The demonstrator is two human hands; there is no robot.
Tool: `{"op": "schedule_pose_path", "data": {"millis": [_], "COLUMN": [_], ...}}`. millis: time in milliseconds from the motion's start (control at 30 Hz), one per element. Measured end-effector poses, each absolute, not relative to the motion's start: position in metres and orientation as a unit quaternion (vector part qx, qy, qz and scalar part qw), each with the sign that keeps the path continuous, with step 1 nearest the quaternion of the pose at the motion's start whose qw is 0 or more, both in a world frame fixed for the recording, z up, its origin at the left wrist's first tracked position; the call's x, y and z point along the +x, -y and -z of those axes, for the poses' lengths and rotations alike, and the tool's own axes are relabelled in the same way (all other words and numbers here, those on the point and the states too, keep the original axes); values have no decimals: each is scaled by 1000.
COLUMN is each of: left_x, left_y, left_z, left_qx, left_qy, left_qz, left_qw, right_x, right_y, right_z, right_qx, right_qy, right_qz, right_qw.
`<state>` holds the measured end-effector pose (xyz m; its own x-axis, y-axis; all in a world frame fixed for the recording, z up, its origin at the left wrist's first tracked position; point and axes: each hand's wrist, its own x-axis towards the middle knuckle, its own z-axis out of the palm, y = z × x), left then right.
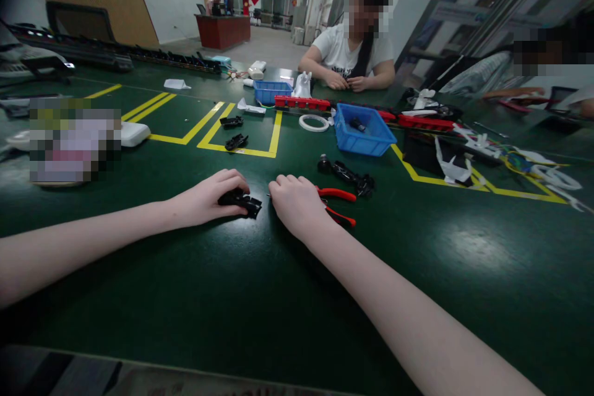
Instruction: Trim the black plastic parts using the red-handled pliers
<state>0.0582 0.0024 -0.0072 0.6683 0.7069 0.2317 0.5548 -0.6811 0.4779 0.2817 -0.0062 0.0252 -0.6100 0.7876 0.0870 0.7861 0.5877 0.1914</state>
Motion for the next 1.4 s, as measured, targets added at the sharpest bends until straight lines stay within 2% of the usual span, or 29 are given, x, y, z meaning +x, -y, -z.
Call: {"op": "schedule_pose_path", "data": {"millis": [200, 400, 467, 500, 600, 700, 967, 1167, 1400], "left_x": [54, 53, 52, 52, 52, 53, 53, 54, 56], "left_y": [-1, 6, 7, 8, 7, 7, 11, 16, 15], "left_z": [7, 0, -3, -4, -6, -5, 1, -1, 1], "left_qx": [901, 898, 884, 876, 869, 883, 918, 910, 909], "left_qy": [-346, -350, -362, -366, -365, -354, -284, -270, -256], "left_qz": [-190, -181, -195, -207, -252, -272, -269, -293, -297], "left_qw": [179, 198, 224, 234, 219, 147, -61, -112, -143], "right_x": [261, 260, 264, 266, 267, 260, 244, 246, 246], "right_y": [2, -18, -22, -22, -13, 5, 41, 44, 43], "right_z": [-34, -46, -53, -57, -60, -50, -20, -16, -11], "right_qx": [418, 417, 413, 415, 408, 391, 417, 417, 444], "right_qy": [-890, -891, -902, -906, -893, -851, -794, -761, -717], "right_qz": [-138, -88, -36, 6, 143, 241, 275, 286, 352], "right_qw": [121, 158, 122, 77, -129, -253, -347, -405, -406]}}
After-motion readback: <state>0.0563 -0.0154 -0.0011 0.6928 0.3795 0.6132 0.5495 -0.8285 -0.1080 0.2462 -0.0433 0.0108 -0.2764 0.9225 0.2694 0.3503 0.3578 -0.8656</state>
